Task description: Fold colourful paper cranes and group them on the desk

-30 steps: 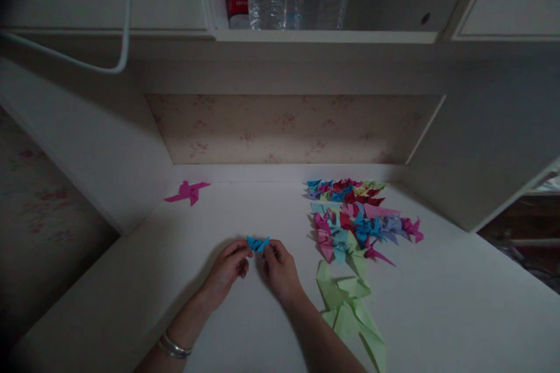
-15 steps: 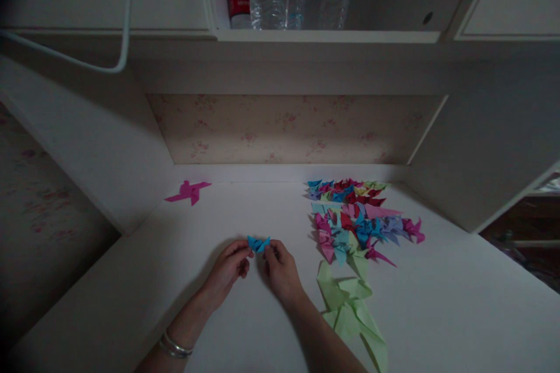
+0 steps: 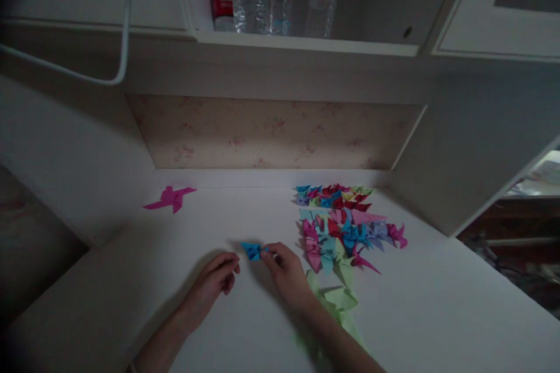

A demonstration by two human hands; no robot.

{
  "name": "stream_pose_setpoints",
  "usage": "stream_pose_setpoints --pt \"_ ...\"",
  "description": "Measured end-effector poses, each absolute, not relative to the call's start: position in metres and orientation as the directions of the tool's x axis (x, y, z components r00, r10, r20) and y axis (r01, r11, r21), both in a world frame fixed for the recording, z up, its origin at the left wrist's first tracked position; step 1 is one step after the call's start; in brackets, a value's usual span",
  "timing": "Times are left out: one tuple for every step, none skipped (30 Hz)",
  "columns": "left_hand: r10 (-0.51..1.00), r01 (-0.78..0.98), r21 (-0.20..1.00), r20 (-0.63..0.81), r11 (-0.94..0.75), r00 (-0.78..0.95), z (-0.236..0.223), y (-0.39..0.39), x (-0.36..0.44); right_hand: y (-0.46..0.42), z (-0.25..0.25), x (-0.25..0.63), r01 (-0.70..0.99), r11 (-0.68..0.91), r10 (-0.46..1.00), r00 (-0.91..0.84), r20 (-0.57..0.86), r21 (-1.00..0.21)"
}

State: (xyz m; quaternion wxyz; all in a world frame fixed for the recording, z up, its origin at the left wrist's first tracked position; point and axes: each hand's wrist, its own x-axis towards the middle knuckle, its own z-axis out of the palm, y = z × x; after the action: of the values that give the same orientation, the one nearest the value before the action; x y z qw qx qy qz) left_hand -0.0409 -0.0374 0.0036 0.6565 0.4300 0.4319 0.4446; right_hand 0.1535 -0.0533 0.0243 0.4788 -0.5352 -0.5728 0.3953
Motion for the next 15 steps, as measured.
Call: stream_pose_setpoints --pt "0.954 -0.207 0.949 -0.187 0.237 0.233 0.003 -0.037 -0.041 -0.049 0.029 0.169 0.254 0.118 0.991 0.034 0.131 -0.96" --pt "0.954 -0.202 0.949 -0.193 0.241 0.231 0.002 -0.036 -0.041 -0.045 0.034 0.187 0.266 0.113 0.991 0.044 0.129 -0.957" --pt "0.953 -0.199 0.948 -0.2 0.247 0.226 0.002 -0.035 -0.041 -0.039 0.038 0.207 0.273 0.099 0.99 0.072 0.123 -0.957" --pt "0.953 -0.195 0.948 -0.208 0.252 0.219 0.001 -0.034 -0.04 -0.032 0.041 0.229 0.279 0.091 0.985 0.117 0.128 -0.956" --pt "0.954 -0.191 0.948 -0.214 0.255 0.213 0.0 -0.033 -0.04 -0.025 0.045 0.252 0.303 0.089 0.976 0.165 0.144 -0.949" --pt "0.954 -0.185 0.949 -0.218 0.256 0.204 0.0 -0.031 -0.04 -0.019 0.048 0.276 0.346 0.077 0.966 0.206 0.155 -0.935" --pt "0.955 -0.178 0.95 -0.221 0.256 0.197 -0.001 -0.03 -0.039 -0.012 0.051 0.3 0.391 0.053 0.958 0.241 0.158 -0.919" --pt "0.955 -0.172 0.951 -0.225 0.258 0.192 -0.002 -0.029 -0.039 -0.006 0.055 0.325 0.445 0.014 0.946 0.284 0.156 -0.896" --pt "0.955 -0.166 0.951 -0.229 0.261 0.191 -0.003 -0.028 -0.038 -0.001 0.058 0.349 0.501 -0.026 0.935 0.318 0.156 -0.865" --pt "0.954 -0.161 0.951 -0.232 0.264 0.191 -0.004 -0.027 -0.038 0.004 0.062 0.373 0.552 -0.077 0.926 0.348 0.145 -0.83" --pt "0.954 -0.158 0.951 -0.234 0.265 0.189 -0.004 -0.026 -0.038 0.008 0.065 0.396 0.59 -0.126 0.91 0.389 0.144 -0.798" --pt "0.954 -0.156 0.952 -0.232 0.263 0.189 -0.005 -0.026 -0.038 0.013 0.067 0.418 0.62 -0.184 0.893 0.429 0.134 -0.763" --pt "0.956 -0.157 0.954 -0.226 0.256 0.189 -0.006 -0.025 -0.038 0.017 0.07 0.438 0.645 -0.243 0.871 0.473 0.129 -0.724" --pt "0.958 -0.159 0.956 -0.218 0.248 0.187 -0.008 -0.024 -0.038 0.022 0.071 0.457 0.668 -0.278 0.861 0.492 0.13 -0.69" --pt "0.96 -0.161 0.957 -0.212 0.242 0.183 -0.009 -0.023 -0.038 0.027 0.072 0.474 0.692 -0.299 0.847 0.509 0.15 -0.657"
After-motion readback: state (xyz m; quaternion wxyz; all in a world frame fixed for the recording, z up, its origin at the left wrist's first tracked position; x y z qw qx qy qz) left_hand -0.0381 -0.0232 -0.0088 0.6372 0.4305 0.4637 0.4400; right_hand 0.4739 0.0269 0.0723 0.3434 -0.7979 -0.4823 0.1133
